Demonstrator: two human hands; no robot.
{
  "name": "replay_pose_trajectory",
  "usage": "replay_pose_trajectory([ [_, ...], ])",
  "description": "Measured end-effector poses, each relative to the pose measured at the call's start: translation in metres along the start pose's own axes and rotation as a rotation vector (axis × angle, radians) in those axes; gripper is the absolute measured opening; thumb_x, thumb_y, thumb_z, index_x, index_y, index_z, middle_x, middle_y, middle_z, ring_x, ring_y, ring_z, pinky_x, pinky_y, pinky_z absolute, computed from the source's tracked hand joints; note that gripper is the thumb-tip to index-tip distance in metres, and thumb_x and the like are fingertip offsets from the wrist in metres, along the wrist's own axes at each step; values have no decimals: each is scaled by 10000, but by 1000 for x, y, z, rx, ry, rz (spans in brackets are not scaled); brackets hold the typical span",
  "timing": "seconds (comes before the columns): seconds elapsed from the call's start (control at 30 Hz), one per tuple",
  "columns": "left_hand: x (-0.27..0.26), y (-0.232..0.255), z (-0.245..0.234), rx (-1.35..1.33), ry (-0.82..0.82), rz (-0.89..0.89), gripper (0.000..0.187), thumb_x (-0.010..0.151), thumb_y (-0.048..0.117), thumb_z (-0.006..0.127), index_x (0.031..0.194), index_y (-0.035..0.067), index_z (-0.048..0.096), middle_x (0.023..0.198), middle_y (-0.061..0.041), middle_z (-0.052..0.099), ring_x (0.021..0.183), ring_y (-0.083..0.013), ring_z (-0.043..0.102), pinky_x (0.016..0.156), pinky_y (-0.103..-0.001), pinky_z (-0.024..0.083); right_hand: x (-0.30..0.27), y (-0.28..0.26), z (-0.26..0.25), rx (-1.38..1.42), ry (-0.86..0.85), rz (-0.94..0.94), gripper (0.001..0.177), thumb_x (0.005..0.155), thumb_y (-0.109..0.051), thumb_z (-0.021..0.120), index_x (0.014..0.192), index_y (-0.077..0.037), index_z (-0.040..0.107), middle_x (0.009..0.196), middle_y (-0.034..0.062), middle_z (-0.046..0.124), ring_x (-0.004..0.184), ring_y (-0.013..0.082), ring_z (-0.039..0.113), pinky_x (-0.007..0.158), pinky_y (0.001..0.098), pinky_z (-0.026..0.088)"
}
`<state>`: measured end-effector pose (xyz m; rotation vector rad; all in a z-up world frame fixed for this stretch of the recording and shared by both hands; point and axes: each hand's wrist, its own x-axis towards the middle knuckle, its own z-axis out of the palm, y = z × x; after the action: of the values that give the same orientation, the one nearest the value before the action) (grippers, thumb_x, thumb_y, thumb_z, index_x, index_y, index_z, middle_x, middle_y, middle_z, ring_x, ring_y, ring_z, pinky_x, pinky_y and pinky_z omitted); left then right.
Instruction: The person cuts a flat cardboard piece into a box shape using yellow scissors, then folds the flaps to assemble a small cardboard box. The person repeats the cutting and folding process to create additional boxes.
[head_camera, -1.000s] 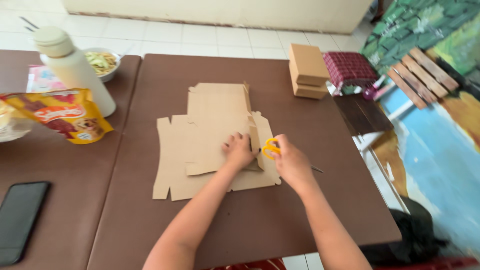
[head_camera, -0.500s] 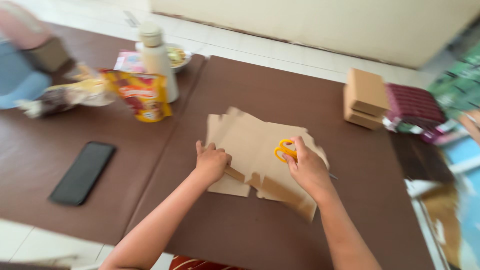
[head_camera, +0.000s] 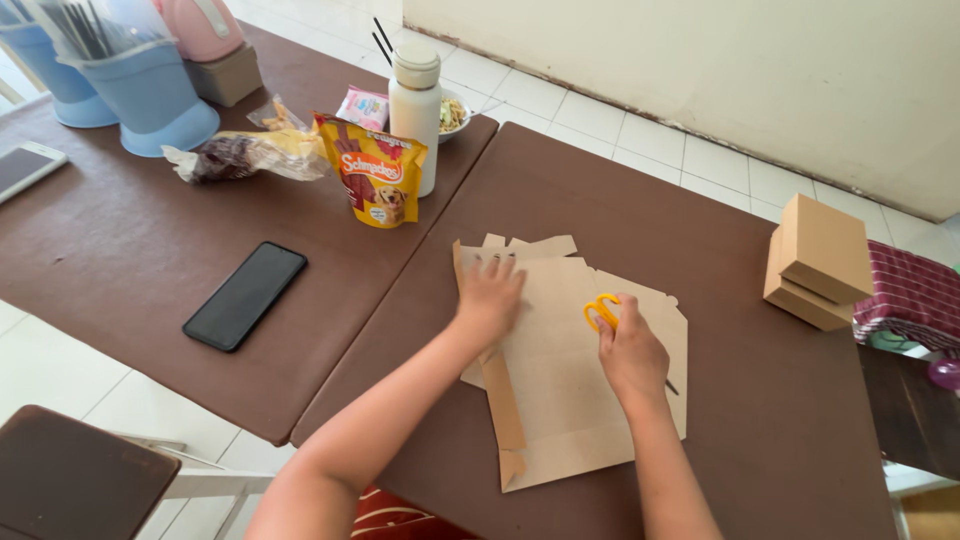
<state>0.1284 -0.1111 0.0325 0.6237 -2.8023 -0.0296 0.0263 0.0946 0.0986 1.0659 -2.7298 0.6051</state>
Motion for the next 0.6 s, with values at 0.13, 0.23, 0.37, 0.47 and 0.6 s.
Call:
replay_pose_trajectory([
  [0.13,10,29,-4,-58,-394,-36,1306,677,792,753,1641,212,89,1701,-192,23,1556,-432,30,1171,-696,66,7,29,20,-75,130,12,381,993,-306,600,1326,-153,495,1098,110,723,915,344,719,707,485,551],
  [0.23,14,32,-12,-136,-556,-53,1382,606,807,783,1654,237,85,1731,-134,-52,1592,-396,-75,1186,-760,-2,12,56,27,-21,201,11,424,976,-344,649,1323,-152,501,1126,126,724,934,377,708,730,516,538],
  [0.37,7,33,-9,-130,-631,133,1411,563,742,834,1655,258,82,1731,-99,-47,1585,-372,-80,1176,-755,-11,22,82,30,141,294,-133,690,827,-430,786,1313,-79,446,1108,231,682,958,444,674,726,528,544],
  [0.47,0,35,4,-141,-661,220,1368,590,706,835,1653,258,101,1736,-89,-34,1587,-368,-75,1177,-743,-11,33,84,40,91,125,47,722,784,-413,776,1341,-115,427,1080,223,702,985,427,678,776,529,541],
  [0.6,8,53,19,-164,-364,180,1136,792,713,699,1640,184,159,1733,-119,66,1593,-368,1,1192,-729,43,29,84,49,-70,-158,366,420,972,-231,630,1372,-208,507,1073,163,739,1014,353,699,850,484,533],
])
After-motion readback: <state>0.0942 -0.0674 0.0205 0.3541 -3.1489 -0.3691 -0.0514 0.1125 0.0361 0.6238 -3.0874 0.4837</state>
